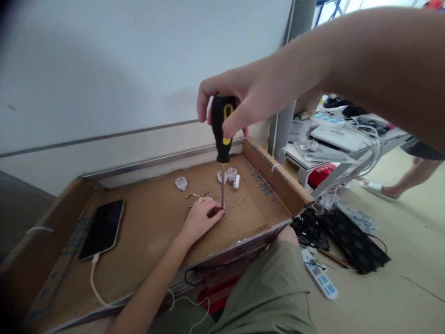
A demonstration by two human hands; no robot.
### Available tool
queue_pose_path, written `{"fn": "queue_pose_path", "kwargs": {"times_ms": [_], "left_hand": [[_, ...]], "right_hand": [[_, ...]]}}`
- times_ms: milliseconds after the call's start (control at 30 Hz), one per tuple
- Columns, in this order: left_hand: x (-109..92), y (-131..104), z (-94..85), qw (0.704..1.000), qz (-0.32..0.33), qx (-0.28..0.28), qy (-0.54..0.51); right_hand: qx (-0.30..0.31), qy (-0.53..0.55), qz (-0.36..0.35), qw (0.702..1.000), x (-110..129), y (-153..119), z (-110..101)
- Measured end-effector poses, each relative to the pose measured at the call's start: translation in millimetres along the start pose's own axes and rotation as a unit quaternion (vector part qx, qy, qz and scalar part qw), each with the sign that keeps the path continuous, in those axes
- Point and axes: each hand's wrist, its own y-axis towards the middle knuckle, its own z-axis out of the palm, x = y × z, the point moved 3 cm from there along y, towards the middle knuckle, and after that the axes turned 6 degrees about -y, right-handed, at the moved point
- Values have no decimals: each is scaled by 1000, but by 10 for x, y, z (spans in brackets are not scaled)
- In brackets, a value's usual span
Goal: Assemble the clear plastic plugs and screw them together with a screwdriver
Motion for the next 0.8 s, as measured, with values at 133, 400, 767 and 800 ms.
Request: {"fn": "queue_pose_path", "kwargs": {"times_ms": [133,400,767,800], "left_hand": [[-7,11,-4,1000,6,7,3],[-15,15,-10,1000,3,2,8],[-25,18,-2,1000,13,-7,14],[-24,15,1,1000,14,-7,14]], "right_hand": [[56,-238,-41,969,84,-102,19],[-5,-398,-65,915,235,-122,107],[-218,-404,-87,884,111,-264,183],[-242,-339,-98,904,63,-277,210]]}}
